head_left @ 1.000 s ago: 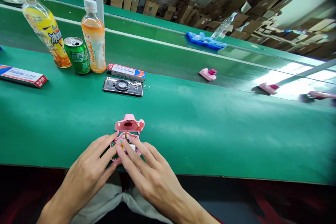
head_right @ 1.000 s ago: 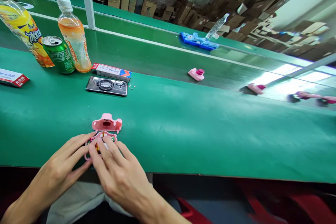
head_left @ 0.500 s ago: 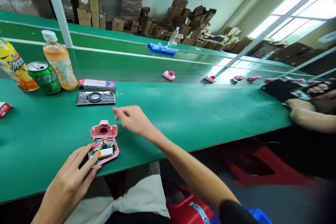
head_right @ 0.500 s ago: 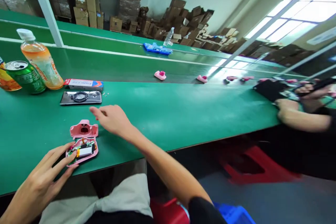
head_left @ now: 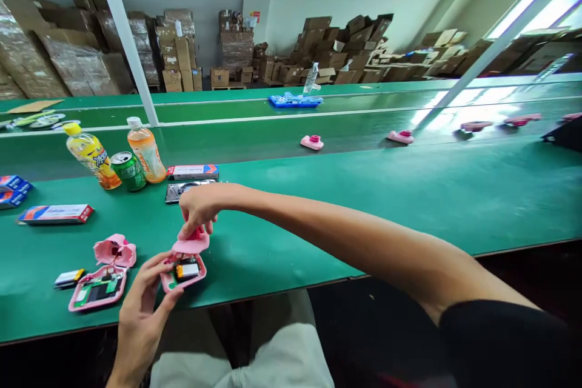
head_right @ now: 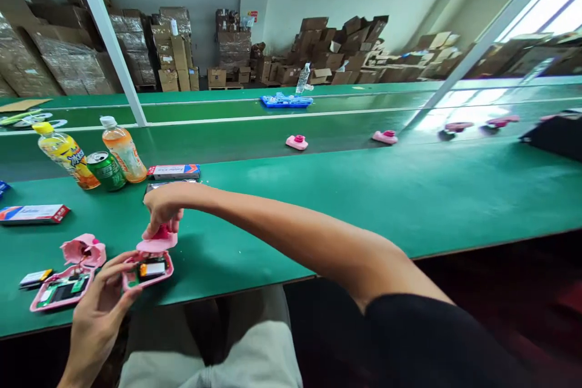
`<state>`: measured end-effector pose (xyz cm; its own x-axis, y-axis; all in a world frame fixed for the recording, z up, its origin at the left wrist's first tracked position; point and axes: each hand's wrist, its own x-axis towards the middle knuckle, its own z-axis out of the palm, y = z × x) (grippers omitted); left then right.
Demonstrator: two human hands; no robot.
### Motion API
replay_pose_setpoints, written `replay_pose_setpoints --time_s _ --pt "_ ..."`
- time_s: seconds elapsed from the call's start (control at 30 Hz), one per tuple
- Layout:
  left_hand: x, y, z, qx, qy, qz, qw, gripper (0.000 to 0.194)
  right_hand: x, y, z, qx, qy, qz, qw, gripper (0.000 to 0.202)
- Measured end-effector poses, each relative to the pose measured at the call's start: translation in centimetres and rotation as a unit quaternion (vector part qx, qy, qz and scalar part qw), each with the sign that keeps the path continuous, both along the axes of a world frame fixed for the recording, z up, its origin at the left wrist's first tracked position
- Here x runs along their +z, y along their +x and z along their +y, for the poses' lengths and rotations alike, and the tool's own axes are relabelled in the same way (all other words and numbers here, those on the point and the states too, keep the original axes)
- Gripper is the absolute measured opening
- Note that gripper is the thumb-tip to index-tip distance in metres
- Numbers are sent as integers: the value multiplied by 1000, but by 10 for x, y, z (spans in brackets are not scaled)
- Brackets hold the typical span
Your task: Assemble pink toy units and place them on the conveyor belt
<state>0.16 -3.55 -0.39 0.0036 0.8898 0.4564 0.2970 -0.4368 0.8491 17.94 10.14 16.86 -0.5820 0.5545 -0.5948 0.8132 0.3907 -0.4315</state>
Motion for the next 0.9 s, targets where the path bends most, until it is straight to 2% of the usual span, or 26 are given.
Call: replay_pose_setpoints --time_s 0.1,0.2,0.33,0.43,0.53,0.6,0.67,0.7,0.73,0.77,0.83,0.9 --pt "8 11 5 76 -51 -169 981 45 15 14 -11 61 113 120 984 19" --pt "23 25 16 88 -91 -293 948 54 19 20 -18 137 198 242 940 21" --pt "47 38 33 81 -109 -401 906 51 20 18 -19 167 185 292 923 19" --pt "57 42 42 51 -99 -425 898 56 21 15 -14 158 166 308 923 21" --pt "63 45 46 20 -89 -422 902 56 21 13 -7 131 129 341 922 24" --pt "67 47 48 5 -91 -431 898 50 17 13 -6 95 135 353 921 28" --pt "72 49 51 -5 -99 -461 882 44 6 13 -13 8 211 367 906 24" --pt "74 51 52 -8 -104 -479 871 42 -2 14 -20 -52 268 369 889 17" --pt "76 52 53 -10 -109 -497 861 41 -12 15 -28 -113 325 367 864 19" --pt "78 53 54 -10 -111 -513 851 39 -23 16 -37 -160 375 364 837 29" --pt "79 56 54 -13 -113 -538 835 36 -46 18 -56 -199 432 356 805 40" --pt "77 59 53 -19 -117 -556 822 34 -64 17 -70 -189 442 349 804 35"
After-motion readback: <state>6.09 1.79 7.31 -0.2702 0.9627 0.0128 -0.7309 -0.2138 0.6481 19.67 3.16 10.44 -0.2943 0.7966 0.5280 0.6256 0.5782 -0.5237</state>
